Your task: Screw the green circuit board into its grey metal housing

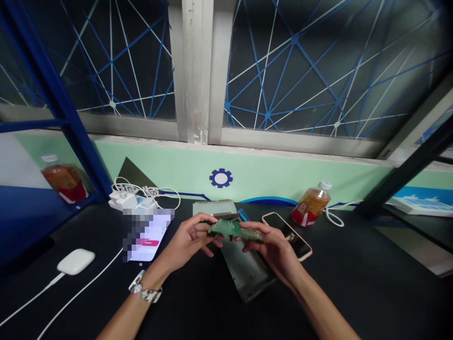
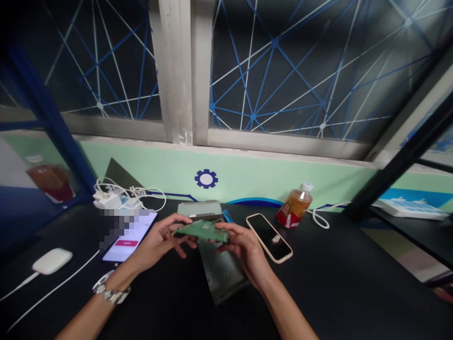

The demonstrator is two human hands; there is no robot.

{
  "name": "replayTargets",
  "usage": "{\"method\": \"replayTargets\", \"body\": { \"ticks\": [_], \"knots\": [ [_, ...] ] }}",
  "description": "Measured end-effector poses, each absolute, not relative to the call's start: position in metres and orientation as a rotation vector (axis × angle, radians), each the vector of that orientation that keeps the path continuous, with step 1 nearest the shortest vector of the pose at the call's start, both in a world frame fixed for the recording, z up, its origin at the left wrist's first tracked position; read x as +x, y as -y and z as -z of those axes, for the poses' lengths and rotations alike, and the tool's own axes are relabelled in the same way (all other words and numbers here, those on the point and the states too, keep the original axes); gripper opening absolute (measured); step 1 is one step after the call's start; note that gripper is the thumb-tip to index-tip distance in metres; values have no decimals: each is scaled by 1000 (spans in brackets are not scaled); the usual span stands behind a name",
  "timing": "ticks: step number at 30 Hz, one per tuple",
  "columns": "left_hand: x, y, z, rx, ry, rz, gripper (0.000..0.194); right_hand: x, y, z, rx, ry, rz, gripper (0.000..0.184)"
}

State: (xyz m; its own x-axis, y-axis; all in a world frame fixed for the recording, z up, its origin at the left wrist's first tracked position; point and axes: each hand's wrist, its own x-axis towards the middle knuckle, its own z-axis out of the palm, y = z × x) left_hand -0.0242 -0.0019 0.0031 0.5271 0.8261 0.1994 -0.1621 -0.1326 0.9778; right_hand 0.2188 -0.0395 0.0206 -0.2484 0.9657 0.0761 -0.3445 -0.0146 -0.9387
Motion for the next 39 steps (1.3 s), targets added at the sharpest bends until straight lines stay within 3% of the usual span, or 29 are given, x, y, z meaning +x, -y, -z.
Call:
{"method": "replayTargets", "body": {
  "ticks": [6,11,17,28,39],
  "knots": [
    [-31,3,-10,1417,-592,-850,42,219,40,-14,-863,1078,-1518,22],
    [-28,3,-10,1394,-729,-861,62,216,42,-9,-883,1268,-1386,26],
    [-21,1,1,1416,-765,-780,63,210,52,-14,-789,1492,-1347,49],
    [-10,7,11,1309,-723,-766,60,193,73,-21,-841,1950,-893,86],
    [-14,4,6,1311,-717,-821,62,199,71,-18,-877,1815,-1018,77]
  ]
}}
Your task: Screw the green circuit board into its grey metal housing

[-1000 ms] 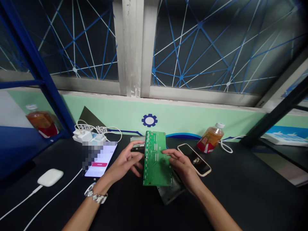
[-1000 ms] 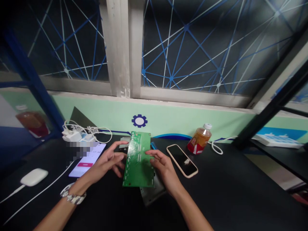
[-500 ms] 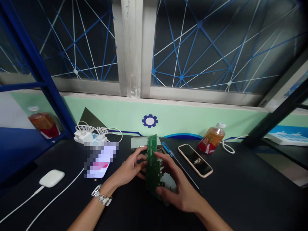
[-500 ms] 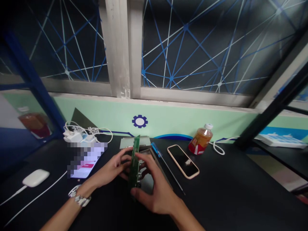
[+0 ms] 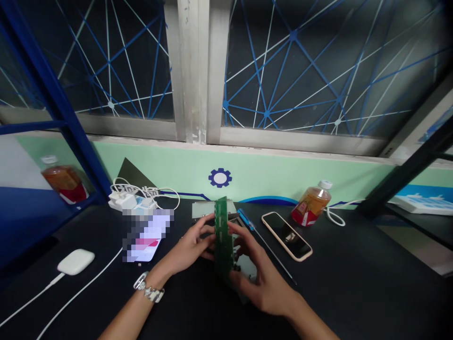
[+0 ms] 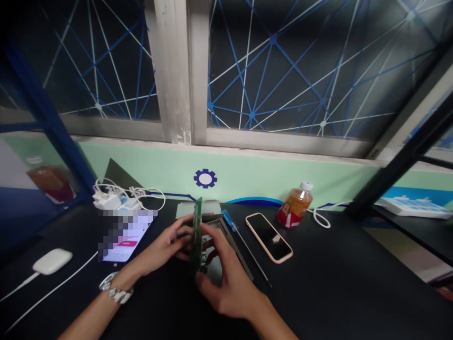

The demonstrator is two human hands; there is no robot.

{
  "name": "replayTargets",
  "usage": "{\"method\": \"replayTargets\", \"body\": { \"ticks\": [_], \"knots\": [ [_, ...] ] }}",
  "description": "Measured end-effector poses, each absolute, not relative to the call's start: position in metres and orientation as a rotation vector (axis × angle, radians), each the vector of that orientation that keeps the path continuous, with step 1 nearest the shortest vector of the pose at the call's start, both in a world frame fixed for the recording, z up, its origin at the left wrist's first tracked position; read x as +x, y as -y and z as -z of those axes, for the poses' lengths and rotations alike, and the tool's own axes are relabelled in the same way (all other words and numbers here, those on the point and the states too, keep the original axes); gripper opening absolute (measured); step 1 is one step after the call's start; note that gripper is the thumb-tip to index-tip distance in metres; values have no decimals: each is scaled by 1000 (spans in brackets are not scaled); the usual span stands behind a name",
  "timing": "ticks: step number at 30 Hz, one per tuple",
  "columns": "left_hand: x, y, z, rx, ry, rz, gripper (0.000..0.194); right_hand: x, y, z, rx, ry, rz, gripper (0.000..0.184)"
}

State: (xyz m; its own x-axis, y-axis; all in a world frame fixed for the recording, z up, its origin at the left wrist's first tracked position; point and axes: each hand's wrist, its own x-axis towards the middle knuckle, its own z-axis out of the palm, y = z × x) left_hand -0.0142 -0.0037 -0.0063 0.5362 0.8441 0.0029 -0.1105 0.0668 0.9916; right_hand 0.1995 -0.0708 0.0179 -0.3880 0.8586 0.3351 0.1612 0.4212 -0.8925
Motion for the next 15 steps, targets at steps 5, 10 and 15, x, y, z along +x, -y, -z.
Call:
{"method": "replayTargets", "body": {
  "ticks": [5,10,15],
  "knots": [
    [-32,-4,-3,1361,-769,-855,59,211,56,-5,-1046,1660,-1040,53],
    [-32,-3,-4,1327,-746,-876,52,207,53,-1,-1114,1579,-1197,54],
    [-18,2,-2,1207,-690,-915,50,195,60,-7,-1058,1497,-1336,68]
  ]
}}
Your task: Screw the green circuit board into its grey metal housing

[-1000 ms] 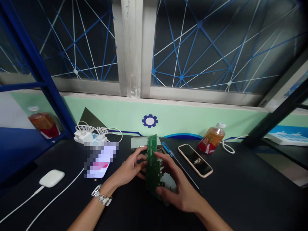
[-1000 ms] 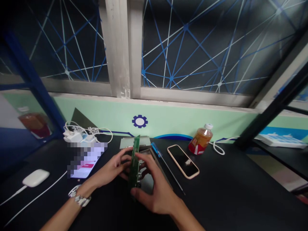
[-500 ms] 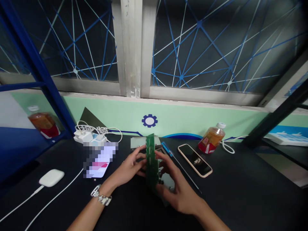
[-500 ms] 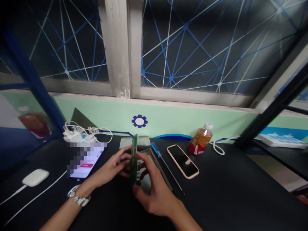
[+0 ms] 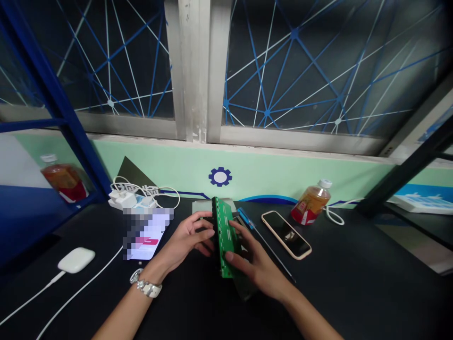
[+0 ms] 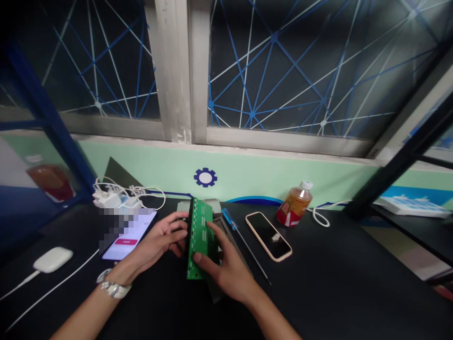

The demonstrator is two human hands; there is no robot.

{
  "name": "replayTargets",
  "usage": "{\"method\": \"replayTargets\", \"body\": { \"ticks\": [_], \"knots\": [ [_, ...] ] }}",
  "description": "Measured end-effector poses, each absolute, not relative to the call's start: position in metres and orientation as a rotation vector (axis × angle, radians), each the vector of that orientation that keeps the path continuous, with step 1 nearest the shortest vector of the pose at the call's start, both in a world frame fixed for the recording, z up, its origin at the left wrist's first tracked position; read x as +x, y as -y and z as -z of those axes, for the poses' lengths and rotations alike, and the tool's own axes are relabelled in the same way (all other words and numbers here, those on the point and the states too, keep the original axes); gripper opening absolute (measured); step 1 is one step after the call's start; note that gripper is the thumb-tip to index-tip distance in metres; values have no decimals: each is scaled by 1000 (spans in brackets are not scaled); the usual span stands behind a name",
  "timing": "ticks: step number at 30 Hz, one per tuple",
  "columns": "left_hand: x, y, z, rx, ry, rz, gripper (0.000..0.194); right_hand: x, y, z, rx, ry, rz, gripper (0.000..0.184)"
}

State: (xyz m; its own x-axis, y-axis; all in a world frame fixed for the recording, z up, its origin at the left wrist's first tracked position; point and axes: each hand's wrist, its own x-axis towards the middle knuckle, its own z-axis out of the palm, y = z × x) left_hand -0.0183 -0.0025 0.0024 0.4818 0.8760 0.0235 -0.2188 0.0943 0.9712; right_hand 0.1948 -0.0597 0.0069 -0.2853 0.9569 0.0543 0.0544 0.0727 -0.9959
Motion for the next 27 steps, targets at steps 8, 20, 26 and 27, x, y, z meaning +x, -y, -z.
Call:
{"method": "replayTargets", "body": {
  "ticks": [8,20,26,27],
  "knots": [
    [-6,10,6,1082,-643,-918,57,186,69,-6,-838,1352,-1569,84],
    [-7,15,6,1133,-682,-800,56,184,66,-8,-684,1134,-1745,72],
    [-11,15,-4,1185,-672,-773,58,192,61,-14,-696,1171,-1725,66],
    [-13,14,-6,1191,-656,-764,57,195,60,-16,-700,1184,-1716,64]
  ]
}}
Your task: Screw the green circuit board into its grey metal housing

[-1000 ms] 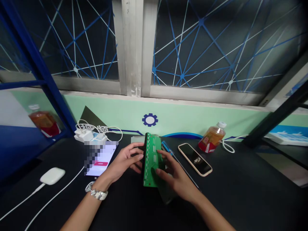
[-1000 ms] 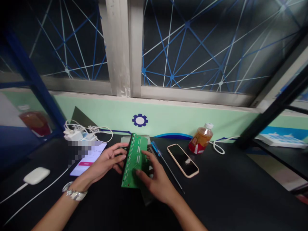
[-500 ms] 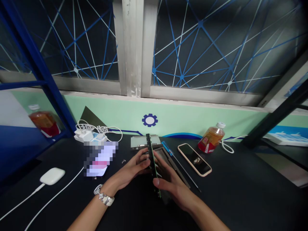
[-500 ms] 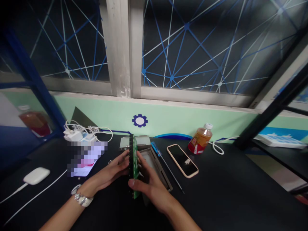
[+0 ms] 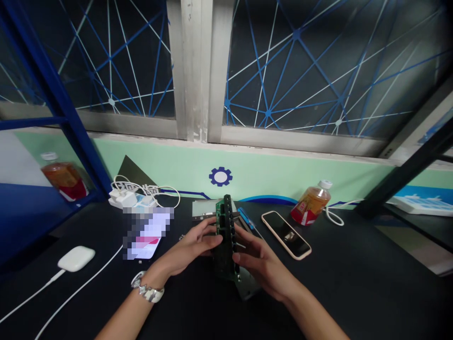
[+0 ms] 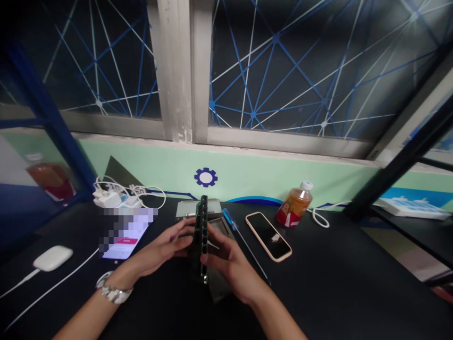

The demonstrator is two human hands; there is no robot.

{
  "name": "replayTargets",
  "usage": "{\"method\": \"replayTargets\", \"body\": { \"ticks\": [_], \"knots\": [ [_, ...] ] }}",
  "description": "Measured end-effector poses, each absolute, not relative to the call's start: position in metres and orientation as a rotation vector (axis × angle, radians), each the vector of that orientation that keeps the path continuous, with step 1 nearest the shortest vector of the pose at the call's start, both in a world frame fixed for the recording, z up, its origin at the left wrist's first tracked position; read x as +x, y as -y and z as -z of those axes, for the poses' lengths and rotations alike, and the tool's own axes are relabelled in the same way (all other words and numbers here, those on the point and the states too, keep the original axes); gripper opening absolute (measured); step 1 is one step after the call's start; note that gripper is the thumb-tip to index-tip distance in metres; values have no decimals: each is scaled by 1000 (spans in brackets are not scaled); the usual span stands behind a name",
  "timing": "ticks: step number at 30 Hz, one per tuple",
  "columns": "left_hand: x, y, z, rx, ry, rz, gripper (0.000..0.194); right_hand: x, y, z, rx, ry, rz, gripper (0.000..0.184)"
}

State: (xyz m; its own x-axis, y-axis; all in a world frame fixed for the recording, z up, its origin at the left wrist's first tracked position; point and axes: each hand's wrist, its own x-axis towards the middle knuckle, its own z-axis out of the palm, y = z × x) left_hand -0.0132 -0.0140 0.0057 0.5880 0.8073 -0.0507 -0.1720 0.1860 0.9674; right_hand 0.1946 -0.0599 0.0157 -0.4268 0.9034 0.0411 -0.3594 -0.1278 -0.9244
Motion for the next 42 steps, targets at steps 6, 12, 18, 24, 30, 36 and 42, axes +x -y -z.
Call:
{"method": "replayTargets", "body": {
  "ticks": [6,12,18,24,30,36,42],
  "knots": [
    [-37,8,-12,1187,-648,-750,55,213,50,-16,-779,1241,-1672,58],
    [-40,5,-15,1117,-539,-766,50,214,43,-5,-833,1250,-1617,55],
    [-25,5,3,1051,-567,-754,42,205,45,-8,-800,1327,-1501,49],
    [-19,11,4,980,-415,-666,41,207,47,-13,-740,1394,-1429,49],
    [-19,21,5,1060,-391,-390,49,207,50,-4,-753,1478,-1297,47],
    [-12,25,-5,1330,-459,-455,75,204,55,0,-856,1634,-1022,47],
    [-10,15,4,1662,-688,-832,110,204,53,-8,-918,1396,-1089,35]
  ]
}}
